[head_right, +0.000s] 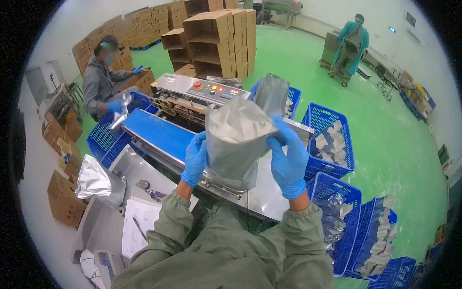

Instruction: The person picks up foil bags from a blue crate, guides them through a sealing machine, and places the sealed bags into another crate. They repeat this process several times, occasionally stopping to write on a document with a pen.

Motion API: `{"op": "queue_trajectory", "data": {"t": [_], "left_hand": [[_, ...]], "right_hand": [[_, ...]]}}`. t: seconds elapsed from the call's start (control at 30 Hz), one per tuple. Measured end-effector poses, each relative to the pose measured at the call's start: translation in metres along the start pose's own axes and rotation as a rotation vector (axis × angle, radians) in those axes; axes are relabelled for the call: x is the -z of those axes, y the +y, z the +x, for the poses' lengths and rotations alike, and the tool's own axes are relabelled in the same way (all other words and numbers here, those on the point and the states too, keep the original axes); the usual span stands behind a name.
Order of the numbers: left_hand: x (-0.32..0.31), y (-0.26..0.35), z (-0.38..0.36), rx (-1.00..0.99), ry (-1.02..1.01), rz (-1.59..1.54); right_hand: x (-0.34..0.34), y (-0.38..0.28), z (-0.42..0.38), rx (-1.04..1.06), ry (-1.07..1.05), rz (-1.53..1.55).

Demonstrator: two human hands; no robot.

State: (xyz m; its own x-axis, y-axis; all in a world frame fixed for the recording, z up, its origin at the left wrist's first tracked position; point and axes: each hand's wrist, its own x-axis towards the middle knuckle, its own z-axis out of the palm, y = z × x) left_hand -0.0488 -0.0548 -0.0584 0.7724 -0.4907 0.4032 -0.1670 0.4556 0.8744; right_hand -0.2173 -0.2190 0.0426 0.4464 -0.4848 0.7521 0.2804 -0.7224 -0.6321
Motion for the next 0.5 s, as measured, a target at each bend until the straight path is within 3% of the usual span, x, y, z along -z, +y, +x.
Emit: {"op": "queue_trajectory", "data": {"t": [0.07, 0.2, 0.27, 0.33, 0.5], "left_hand": [[-0.009, 0.008, 0.005, 0.035, 0.012, -0.136], [-0.012, 0.01, 0.014, -0.071, 0.052, -0.06], [-0.008, 0.015, 0.019, 0.0, 0.228, -0.047], [0.0, 0.006, 0.034, -0.065, 0.285, -0.028], [0.008, -0.028, 0.061, 0.046, 0.296, 0.126]], "right_hand": [[-0.007, 0.015, -0.015, 0.009, 0.1, 0.101], [-0.018, 0.036, -0.043, -0.11, -0.075, -0.058], [-0.023, 0.042, -0.045, -0.319, -0.043, 0.131], [-0.022, 0.041, -0.046, -0.332, -0.043, 0.072], [-0.027, 0.056, -0.062, -0.523, 0.145, 0.259]]}}
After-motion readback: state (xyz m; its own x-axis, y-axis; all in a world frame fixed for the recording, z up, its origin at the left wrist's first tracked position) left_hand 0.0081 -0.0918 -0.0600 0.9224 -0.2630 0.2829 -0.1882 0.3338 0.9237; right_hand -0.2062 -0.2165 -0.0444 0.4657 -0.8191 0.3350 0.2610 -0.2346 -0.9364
